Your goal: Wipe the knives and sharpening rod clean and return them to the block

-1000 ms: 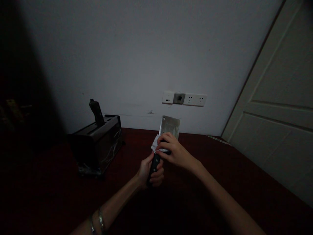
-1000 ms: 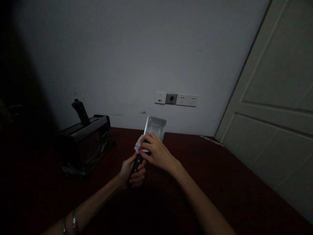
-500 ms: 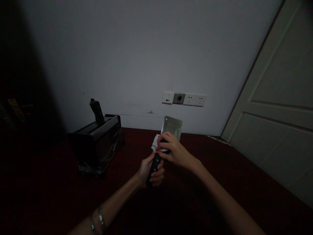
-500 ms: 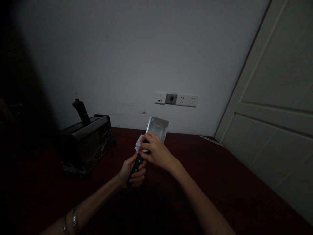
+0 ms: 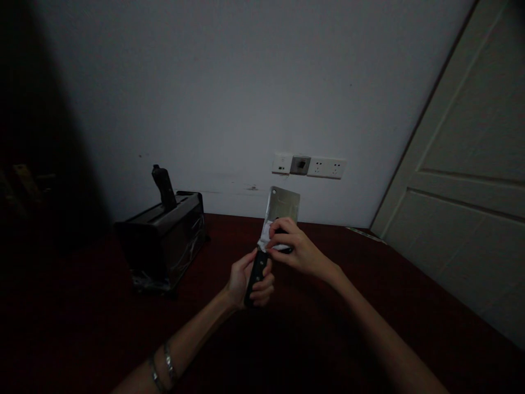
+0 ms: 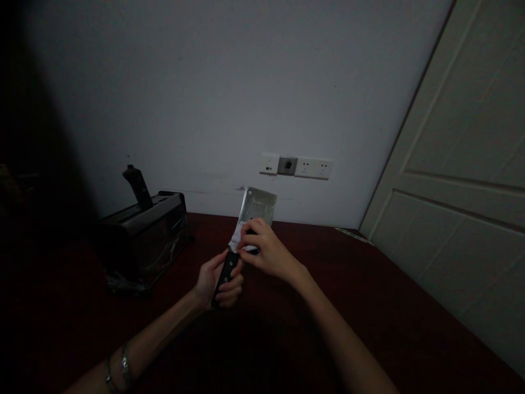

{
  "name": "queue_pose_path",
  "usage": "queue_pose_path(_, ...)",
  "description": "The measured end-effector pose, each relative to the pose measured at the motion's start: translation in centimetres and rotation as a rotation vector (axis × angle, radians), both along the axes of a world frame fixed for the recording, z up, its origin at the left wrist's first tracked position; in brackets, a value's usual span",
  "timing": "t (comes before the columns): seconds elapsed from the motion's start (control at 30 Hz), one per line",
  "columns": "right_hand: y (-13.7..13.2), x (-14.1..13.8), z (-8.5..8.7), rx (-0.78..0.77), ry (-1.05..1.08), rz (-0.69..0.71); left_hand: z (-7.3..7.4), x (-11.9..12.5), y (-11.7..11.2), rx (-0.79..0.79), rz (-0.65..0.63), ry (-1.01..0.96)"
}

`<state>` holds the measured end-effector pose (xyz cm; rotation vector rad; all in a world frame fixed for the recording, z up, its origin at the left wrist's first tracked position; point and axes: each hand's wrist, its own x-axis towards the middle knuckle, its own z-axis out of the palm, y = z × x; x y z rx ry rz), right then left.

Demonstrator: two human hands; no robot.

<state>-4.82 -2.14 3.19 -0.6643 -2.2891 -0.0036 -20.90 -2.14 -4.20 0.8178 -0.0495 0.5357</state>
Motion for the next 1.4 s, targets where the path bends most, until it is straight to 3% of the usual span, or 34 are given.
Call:
queue_pose_path(0.13, -0.3, -0.4, 0.1, 0.018, -0.041, -0.02, -0.5, 0.1, 0.0, -0.012, -0.035, -0.001)
queue_pose_path(0.37, -1.6, 0.2, 1.8, -0.034, -0.197, -0.017, -0.7, 0.3, -0.3, -0.02, -0.052, 0.015)
queue_pose_path(0.6, -1.7, -0.3, 1.5, -0.005, -0.177, -0.057, -1.0, 0.5, -0.3, -0.026, -0.069, 0.005)
queue_pose_path(0.8, -2.0, 0.3, 2.1, -0.056, -0.22, -0.009, -1.1, 0.7, -0.3, -0.038, -0.081, 0.015)
queue_pose_path(1.03, -1.5, -0.1, 1.5, -0.044, -0.163, -0.044, -0.8, 0.8, -0.4, -0.04, -0.06, 0.016)
queue_pose_path(1.27, -2.4, 0.9, 2.7, -0.106, -0.214, 0.0, -0.6, 0.9, -0.7, -0.042, -0.113, 0.017)
queue_pose_path(1.4, -2.0, 0.6, 2.4, -0.094, -0.202, -0.009, -0.6, 1.0, -0.8, -0.036, -0.105, 0.006)
